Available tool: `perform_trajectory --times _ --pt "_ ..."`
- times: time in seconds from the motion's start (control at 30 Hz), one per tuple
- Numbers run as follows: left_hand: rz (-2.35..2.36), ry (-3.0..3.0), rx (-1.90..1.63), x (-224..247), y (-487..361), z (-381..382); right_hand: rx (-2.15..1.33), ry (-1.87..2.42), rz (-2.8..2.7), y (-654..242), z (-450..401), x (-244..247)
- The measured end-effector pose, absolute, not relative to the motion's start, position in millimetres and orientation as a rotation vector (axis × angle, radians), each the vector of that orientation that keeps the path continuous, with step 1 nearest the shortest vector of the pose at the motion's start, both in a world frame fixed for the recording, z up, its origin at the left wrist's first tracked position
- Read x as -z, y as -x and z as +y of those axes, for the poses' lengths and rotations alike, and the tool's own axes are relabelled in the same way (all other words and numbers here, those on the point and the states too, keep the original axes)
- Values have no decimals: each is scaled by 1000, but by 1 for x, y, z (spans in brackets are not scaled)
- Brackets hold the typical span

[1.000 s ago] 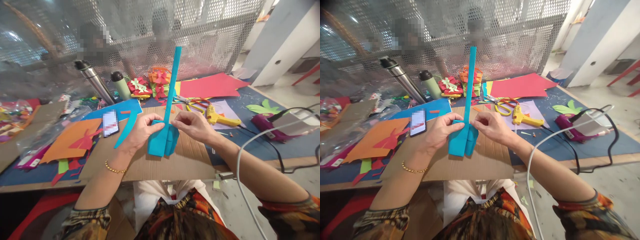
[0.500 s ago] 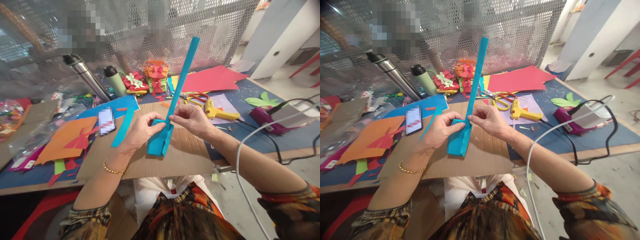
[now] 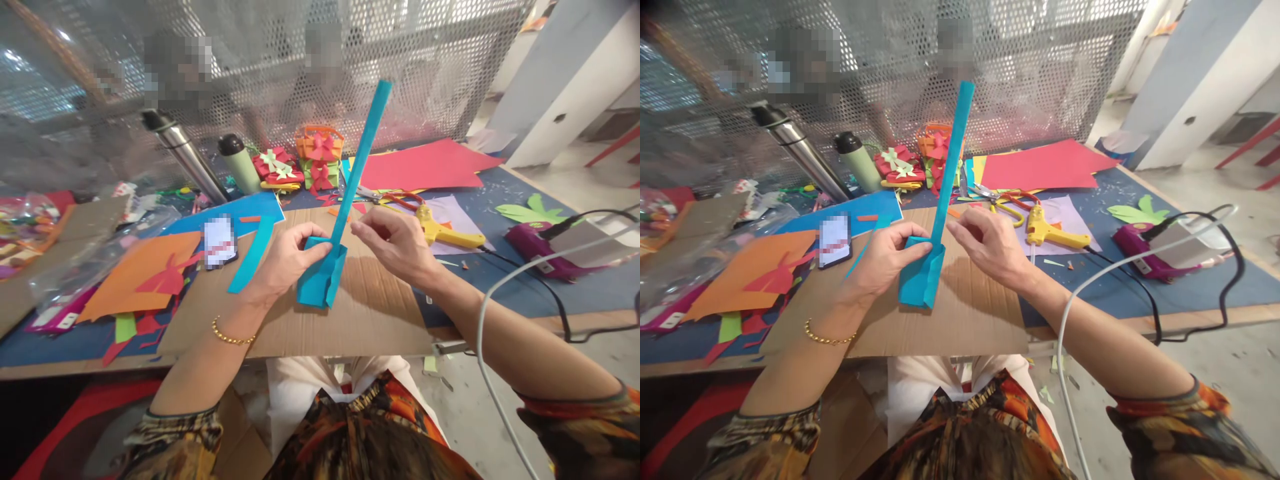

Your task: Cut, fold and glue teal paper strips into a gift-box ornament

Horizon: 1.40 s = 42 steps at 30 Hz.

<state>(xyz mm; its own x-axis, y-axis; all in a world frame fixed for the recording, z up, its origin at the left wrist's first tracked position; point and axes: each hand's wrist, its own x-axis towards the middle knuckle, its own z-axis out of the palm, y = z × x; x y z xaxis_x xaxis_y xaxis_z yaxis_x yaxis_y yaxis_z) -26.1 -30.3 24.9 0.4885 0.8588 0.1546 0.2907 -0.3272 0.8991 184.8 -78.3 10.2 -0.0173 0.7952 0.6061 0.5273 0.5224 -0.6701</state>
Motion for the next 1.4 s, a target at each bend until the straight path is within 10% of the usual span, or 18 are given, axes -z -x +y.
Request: perform_trajectory --times 0.23,1.4 --pt "1034 -1971 -921 -22 27 -21 -313 673 -2100 -178 -91 -13" --pt "945 -1517 -710 -23 11 -39 -751 1131 -1576 -178 -70 -3"
